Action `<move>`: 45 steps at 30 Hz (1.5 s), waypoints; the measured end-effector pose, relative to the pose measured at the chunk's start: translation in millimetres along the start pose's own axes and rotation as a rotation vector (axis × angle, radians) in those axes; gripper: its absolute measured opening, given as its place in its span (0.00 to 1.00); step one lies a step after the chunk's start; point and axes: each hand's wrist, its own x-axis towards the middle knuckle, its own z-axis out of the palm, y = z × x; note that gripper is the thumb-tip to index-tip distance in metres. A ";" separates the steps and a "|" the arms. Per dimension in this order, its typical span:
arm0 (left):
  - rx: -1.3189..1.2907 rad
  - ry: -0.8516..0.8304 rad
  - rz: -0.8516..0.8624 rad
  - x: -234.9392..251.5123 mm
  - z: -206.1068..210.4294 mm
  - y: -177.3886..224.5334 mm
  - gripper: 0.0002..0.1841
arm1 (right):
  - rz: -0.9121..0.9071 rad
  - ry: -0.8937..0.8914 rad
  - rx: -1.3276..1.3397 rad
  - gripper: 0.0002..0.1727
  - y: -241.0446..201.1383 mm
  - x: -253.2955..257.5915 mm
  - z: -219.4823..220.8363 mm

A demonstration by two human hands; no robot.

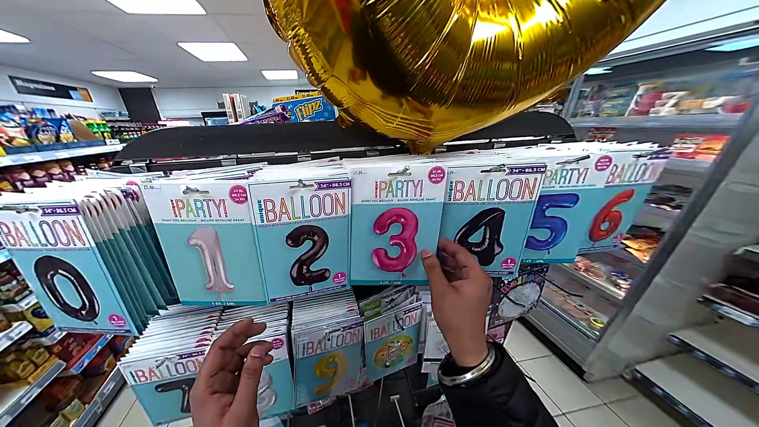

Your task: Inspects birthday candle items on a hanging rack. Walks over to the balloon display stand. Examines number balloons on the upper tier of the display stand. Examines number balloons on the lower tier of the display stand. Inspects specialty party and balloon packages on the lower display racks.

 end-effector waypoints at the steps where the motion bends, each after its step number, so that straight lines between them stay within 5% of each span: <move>1: 0.006 0.005 -0.006 -1.7 1.8 0.4 0.20 | 0.003 -0.010 0.020 0.15 -0.2 -0.4 -1.4; 11: 0.013 0.044 0.000 -15.9 25.2 1.1 0.20 | 0.228 -0.270 0.456 0.10 -16.1 10.5 -36.9; 16: -0.007 0.060 -0.008 -24.9 36.1 -0.3 0.21 | 0.163 -0.325 0.616 0.10 -30.6 20.0 -51.6; 45: -0.137 -0.030 -0.047 -51.8 77.0 -17.1 0.19 | 0.097 -0.305 0.610 0.07 -25.2 -1.4 -75.5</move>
